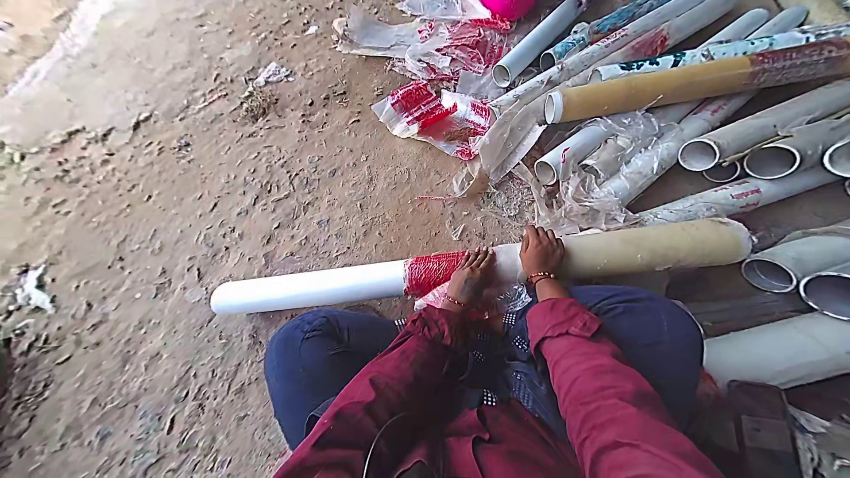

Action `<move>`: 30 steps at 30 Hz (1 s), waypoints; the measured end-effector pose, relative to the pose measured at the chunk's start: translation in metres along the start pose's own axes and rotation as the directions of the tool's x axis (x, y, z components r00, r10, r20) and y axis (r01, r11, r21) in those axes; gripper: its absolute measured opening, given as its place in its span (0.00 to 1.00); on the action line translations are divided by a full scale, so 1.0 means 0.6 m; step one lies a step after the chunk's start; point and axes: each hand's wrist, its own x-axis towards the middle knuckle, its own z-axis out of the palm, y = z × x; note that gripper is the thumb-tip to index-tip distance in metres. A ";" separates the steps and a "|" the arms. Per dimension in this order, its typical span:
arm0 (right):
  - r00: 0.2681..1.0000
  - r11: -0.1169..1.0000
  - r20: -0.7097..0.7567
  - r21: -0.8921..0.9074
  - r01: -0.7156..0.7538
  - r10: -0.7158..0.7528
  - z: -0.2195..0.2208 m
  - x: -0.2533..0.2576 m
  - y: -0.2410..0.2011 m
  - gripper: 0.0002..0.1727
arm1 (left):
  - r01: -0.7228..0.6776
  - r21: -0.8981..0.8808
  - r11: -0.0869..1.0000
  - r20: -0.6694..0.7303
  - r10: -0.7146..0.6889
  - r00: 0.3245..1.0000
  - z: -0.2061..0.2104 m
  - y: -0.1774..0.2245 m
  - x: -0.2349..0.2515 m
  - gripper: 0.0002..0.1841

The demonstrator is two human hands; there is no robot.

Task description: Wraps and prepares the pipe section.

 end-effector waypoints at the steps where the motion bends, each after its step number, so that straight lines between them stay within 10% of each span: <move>1: 1.000 1.000 -0.013 0.009 0.008 -0.007 0.005 -0.002 0.003 0.18 | -0.012 -0.001 1.000 -0.010 0.012 1.000 0.003 -0.001 -0.006 0.25; 10: 0.993 0.998 -0.113 0.039 0.047 -0.042 0.019 -0.002 0.018 0.18 | -0.118 -0.023 0.993 -0.125 0.114 0.986 0.037 0.014 -0.059 0.24; 24: 0.996 0.999 0.091 -0.037 -0.003 0.007 -0.036 0.047 -0.030 0.21 | 0.220 -0.186 0.958 0.070 -0.210 0.975 -0.086 0.046 0.027 0.23; 30: 0.917 0.916 0.297 0.219 -0.337 0.266 -0.096 0.035 -0.040 0.21 | 0.029 -0.442 0.896 -0.163 -0.112 0.980 -0.038 -0.006 0.059 0.14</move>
